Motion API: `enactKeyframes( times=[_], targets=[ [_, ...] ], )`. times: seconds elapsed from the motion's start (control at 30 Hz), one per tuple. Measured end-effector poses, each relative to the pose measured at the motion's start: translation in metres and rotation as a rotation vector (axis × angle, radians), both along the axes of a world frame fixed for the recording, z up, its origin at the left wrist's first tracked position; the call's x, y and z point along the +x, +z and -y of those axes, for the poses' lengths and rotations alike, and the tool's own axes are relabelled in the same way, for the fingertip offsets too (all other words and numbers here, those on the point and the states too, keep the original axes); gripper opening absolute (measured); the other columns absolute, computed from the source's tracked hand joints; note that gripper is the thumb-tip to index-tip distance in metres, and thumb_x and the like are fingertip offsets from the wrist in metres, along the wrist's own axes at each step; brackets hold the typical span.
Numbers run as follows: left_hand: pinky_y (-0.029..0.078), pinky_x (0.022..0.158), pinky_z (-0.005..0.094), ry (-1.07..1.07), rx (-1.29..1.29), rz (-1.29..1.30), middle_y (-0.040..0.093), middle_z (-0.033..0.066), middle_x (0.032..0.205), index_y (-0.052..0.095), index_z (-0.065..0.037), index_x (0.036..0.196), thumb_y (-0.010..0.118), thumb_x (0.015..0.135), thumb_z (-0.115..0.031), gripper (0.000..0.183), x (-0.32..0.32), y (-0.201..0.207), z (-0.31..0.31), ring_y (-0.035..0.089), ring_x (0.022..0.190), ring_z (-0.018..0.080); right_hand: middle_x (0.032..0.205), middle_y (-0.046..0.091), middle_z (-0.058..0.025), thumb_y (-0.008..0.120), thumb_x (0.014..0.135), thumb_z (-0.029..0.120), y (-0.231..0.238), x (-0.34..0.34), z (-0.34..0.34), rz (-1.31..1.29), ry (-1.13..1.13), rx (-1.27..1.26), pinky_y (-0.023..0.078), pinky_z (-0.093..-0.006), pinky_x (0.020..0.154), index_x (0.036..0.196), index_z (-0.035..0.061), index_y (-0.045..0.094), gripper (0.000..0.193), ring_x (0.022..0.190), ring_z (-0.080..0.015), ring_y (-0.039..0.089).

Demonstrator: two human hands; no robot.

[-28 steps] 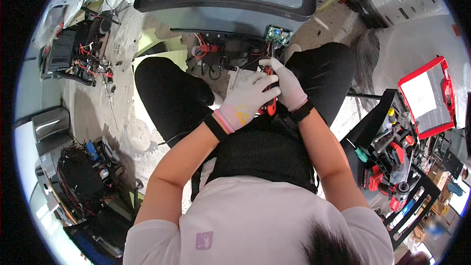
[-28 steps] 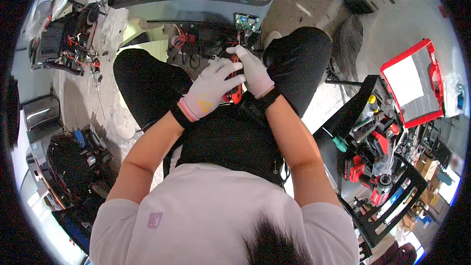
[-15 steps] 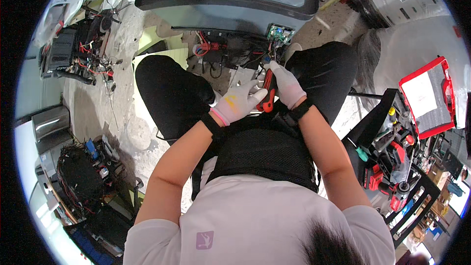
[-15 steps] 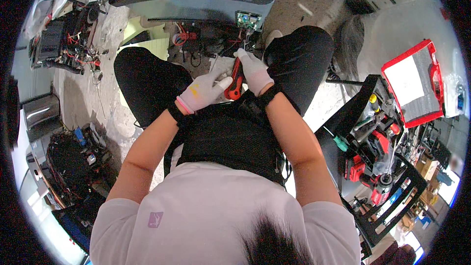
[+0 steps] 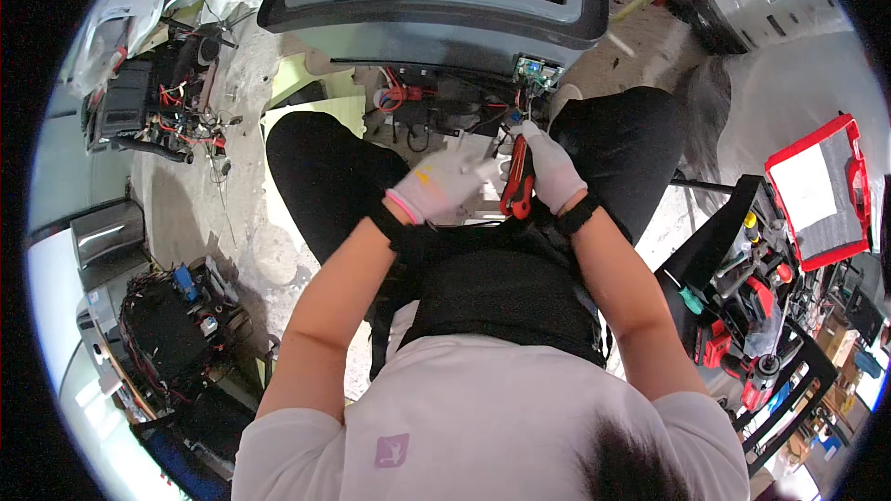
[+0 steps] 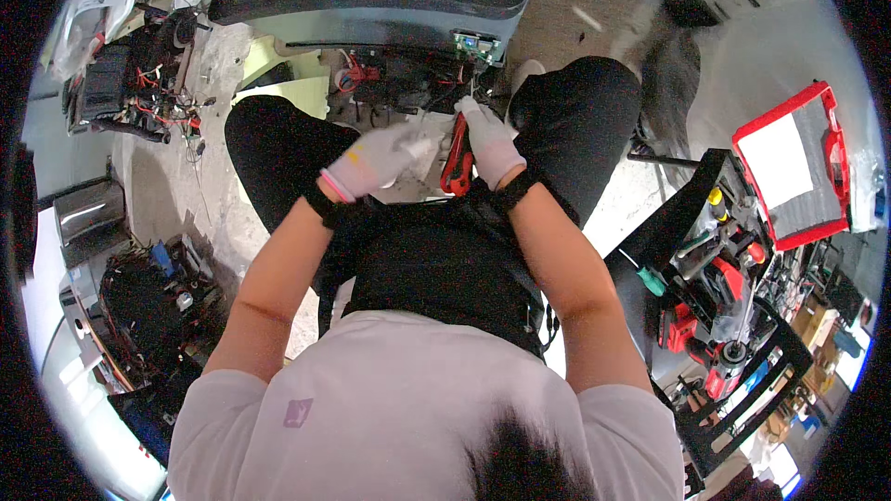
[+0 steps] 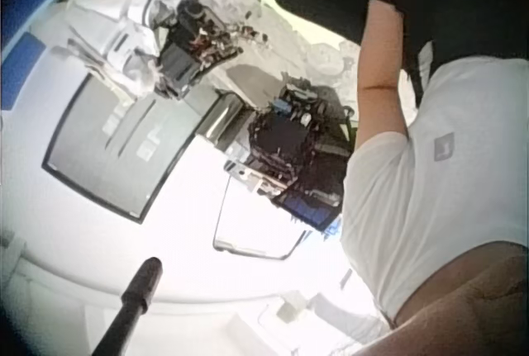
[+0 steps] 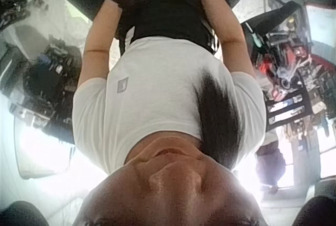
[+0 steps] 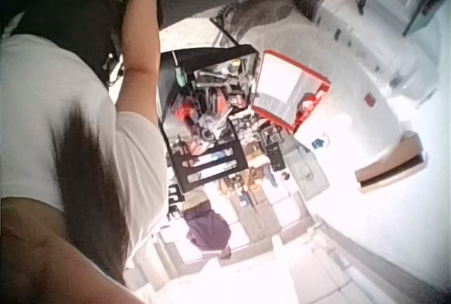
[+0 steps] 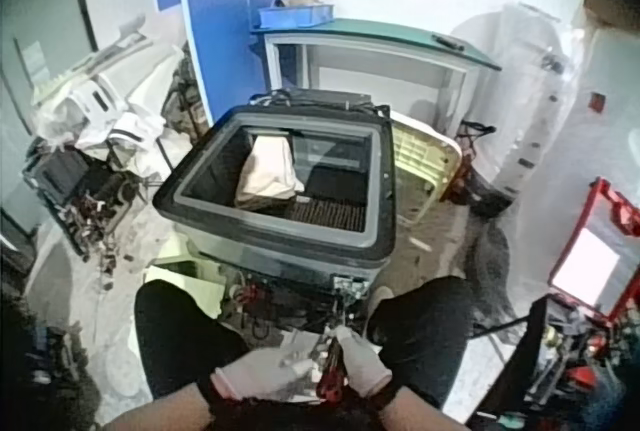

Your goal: The recorder uses tools to disassemble an electromechanical unit, removing panels and checking internal components.

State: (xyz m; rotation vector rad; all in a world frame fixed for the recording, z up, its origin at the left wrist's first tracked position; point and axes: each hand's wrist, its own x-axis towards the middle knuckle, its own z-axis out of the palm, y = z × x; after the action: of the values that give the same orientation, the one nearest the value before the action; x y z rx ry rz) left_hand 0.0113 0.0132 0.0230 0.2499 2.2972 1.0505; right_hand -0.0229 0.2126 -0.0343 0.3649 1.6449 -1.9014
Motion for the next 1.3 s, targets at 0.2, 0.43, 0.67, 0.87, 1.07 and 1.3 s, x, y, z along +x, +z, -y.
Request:
enactKeyframes(
  times=[0.2,0.43,0.67,0.87,1.07,1.3],
  targets=[
    [0.047,0.082,0.0351,1.013,0.199,-0.673,0.061,0.0156,0.096,0.053,0.005,0.110,0.061,0.089,-0.025,0.038,-0.057,0.056,0.069,0.058,0.085,0.0246,0.083,0.058,-0.0076,0.046,0.095,0.038,-0.008,-0.002,-0.001,0.110,-0.210,-0.102,0.051,-0.0314,0.061,0.104,0.0022,0.056,0.039,0.065,-0.0176,0.059],
    [0.042,0.095,0.0349,1.075,-0.105,-1.079,0.052,0.0278,0.120,0.044,0.015,0.124,0.066,0.082,-0.027,0.063,-0.115,0.100,0.132,0.054,0.110,0.0320,0.081,0.058,-0.0066,0.046,0.096,0.036,0.017,-0.005,0.005,0.228,-0.251,-0.218,0.052,-0.0326,0.062,0.100,0.0052,0.058,0.034,0.069,-0.0188,0.060],
    [0.044,0.093,0.0342,1.003,-0.161,-0.848,0.060,0.0223,0.118,0.049,0.010,0.126,0.067,0.080,-0.024,0.060,-0.147,0.079,0.163,0.059,0.108,0.0285,0.081,0.060,-0.0062,0.053,0.091,0.031,0.021,-0.007,0.010,0.293,-0.388,-0.264,0.052,-0.0344,0.063,0.095,0.0055,0.059,0.026,0.069,-0.0194,0.060],
    [0.049,0.084,0.0378,1.232,0.799,-0.149,0.063,0.0130,0.104,0.057,-0.001,0.112,0.056,0.091,-0.017,0.027,-0.149,0.060,0.204,0.061,0.090,0.0257,0.078,0.057,-0.0067,0.049,0.092,0.033,0.009,-0.016,0.002,0.309,-0.479,-0.225,0.052,-0.0347,0.056,0.097,0.0079,0.053,0.026,0.061,-0.0204,0.059],
    [0.049,0.080,0.0304,1.097,0.601,-0.311,0.065,0.0123,0.099,0.062,0.008,0.105,0.053,0.087,-0.017,0.032,-0.152,0.038,0.229,0.061,0.088,0.0191,0.079,0.058,-0.0067,0.051,0.092,0.031,0.022,-0.020,0.000,0.277,-0.565,-0.273,0.052,-0.0348,0.060,0.102,0.0092,0.053,0.024,0.066,-0.0208,0.060],
    [0.042,0.089,0.0298,0.943,0.202,-0.444,0.065,0.0104,0.110,0.061,0.004,0.116,0.055,0.088,-0.015,0.034,-0.143,0.074,0.219,0.058,0.098,0.0190,0.088,0.056,-0.0084,0.048,0.095,0.037,0.074,-0.069,-0.051,-0.026,-0.599,-0.686,0.050,-0.0390,0.076,0.110,0.0068,0.053,0.034,0.079,-0.0231,0.058]
  ],
)
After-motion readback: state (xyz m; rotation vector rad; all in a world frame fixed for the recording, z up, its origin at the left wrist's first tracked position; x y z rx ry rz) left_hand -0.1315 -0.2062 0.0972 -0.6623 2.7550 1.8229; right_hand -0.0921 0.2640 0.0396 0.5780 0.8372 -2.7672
